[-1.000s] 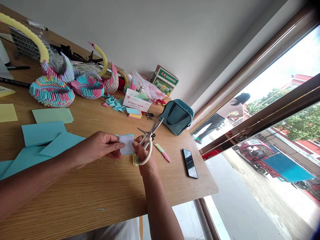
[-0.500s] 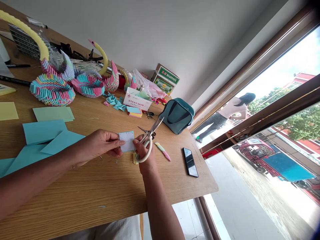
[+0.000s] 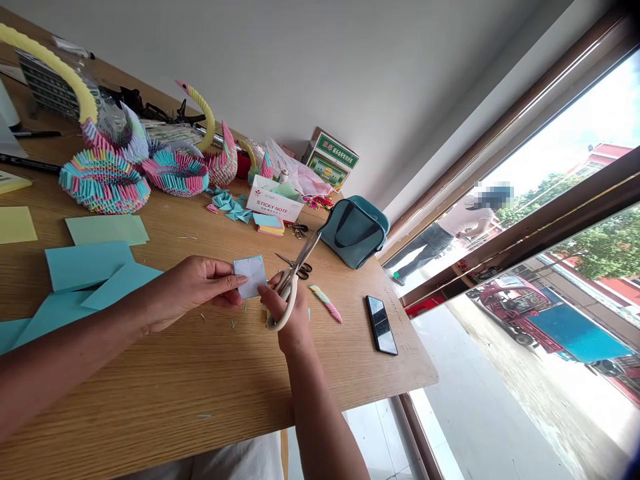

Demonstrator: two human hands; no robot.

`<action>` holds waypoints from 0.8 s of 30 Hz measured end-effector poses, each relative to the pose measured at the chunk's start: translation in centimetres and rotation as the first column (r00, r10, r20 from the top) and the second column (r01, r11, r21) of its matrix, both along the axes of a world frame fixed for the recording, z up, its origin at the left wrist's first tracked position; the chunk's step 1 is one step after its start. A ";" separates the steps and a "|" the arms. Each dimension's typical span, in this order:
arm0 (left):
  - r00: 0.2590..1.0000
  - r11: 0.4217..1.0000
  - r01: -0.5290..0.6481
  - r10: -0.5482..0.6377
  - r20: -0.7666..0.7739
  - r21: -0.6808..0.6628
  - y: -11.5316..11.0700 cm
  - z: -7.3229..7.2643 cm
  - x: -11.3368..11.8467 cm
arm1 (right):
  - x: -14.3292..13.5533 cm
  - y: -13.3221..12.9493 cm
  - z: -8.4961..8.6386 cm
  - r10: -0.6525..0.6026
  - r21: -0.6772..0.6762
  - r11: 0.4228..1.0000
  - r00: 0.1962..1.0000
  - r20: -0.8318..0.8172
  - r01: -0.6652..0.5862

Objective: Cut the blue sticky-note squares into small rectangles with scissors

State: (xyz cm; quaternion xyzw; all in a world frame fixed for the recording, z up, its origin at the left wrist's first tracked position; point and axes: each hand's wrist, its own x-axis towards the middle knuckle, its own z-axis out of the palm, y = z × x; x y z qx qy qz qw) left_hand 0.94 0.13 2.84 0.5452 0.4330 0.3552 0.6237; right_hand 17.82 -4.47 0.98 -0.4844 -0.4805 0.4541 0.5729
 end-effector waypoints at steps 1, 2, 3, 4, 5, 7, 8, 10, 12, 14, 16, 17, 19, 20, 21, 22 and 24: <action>1.000 1.000 0.009 -0.009 -0.004 -0.006 0.0 0.1 0.0 | 0.0 0.0 0.0 0.002 0.004 1.000 1.000 0.005 -0.002; 1.000 1.000 0.014 -0.014 -0.008 -0.009 -0.1 0.3 0.0 | 0.0 0.0 0.0 0.004 0.006 1.000 1.000 0.005 -0.004; 1.000 1.000 0.018 -0.018 -0.011 -0.010 -0.1 0.4 -0.1 | 0.0 0.0 0.0 0.005 0.006 1.000 1.000 -0.001 -0.005; 1.000 1.000 0.019 -0.019 -0.014 -0.008 -0.1 0.5 -0.1 | 0.0 0.1 -0.1 0.006 0.005 1.000 1.000 -0.010 -0.006; 1.000 1.000 0.017 -0.017 -0.017 -0.002 -0.2 0.5 -0.1 | -0.1 0.1 -0.1 0.006 0.006 1.000 1.000 -0.019 -0.006; 0.999 1.000 0.019 -0.019 -0.028 0.012 -0.2 0.5 -0.1 | -0.1 0.2 -0.2 -0.001 0.018 1.000 0.999 -0.033 0.001; 0.999 1.000 0.019 -0.019 -0.033 0.016 -0.2 0.5 0.0 | -0.2 0.2 -0.3 -0.007 0.026 1.000 0.999 -0.034 0.008; 0.999 1.000 0.010 -0.010 -0.037 0.018 -0.3 0.4 0.1 | -0.3 0.3 -0.4 -0.032 0.049 0.998 0.999 -0.009 0.032; 1.000 1.000 -0.006 0.007 -0.023 0.014 -0.4 0.3 0.2 | -0.4 0.3 -0.6 -0.064 0.073 0.995 0.997 0.031 0.062; 1.000 1.000 -0.014 0.014 -0.003 0.007 -0.5 0.1 0.4 | -0.4 0.3 -0.8 -0.093 0.101 0.991 0.993 0.079 0.084; 1.000 1.000 -0.010 0.010 0.006 -0.007 -0.6 -0.1 0.4 | -0.4 0.2 -0.9 -0.108 0.130 0.987 0.987 0.116 0.093; 1.000 1.000 -0.010 0.010 0.008 -0.016 -0.6 -0.2 0.5 | -0.5 0.1 -0.9 -0.109 0.138 0.986 0.986 0.125 0.091; 1.000 0.999 -0.016 0.016 0.015 -0.029 -0.7 -0.5 0.5 | -0.5 0.0 -0.9 -0.099 0.140 0.987 0.987 0.125 0.082; 1.000 0.999 -0.022 0.022 0.018 -0.031 -0.8 -0.6 0.6 | -0.6 0.0 -0.9 -0.092 0.135 0.988 0.989 0.120 0.076; 0.999 0.999 -0.026 0.026 0.020 -0.031 -0.8 -0.7 0.6 | -0.6 0.0 -0.8 -0.089 0.130 0.989 0.989 0.114 0.074; 0.999 0.999 -0.028 0.029 0.018 -0.028 -0.8 -0.8 0.7 | -0.7 0.0 -0.8 -0.092 0.127 0.989 0.990 0.108 0.078; 1.000 0.999 -0.027 0.028 0.006 -0.019 -0.8 -0.9 0.8 | -0.9 0.1 -0.7 -0.102 0.118 0.989 0.991 0.088 0.091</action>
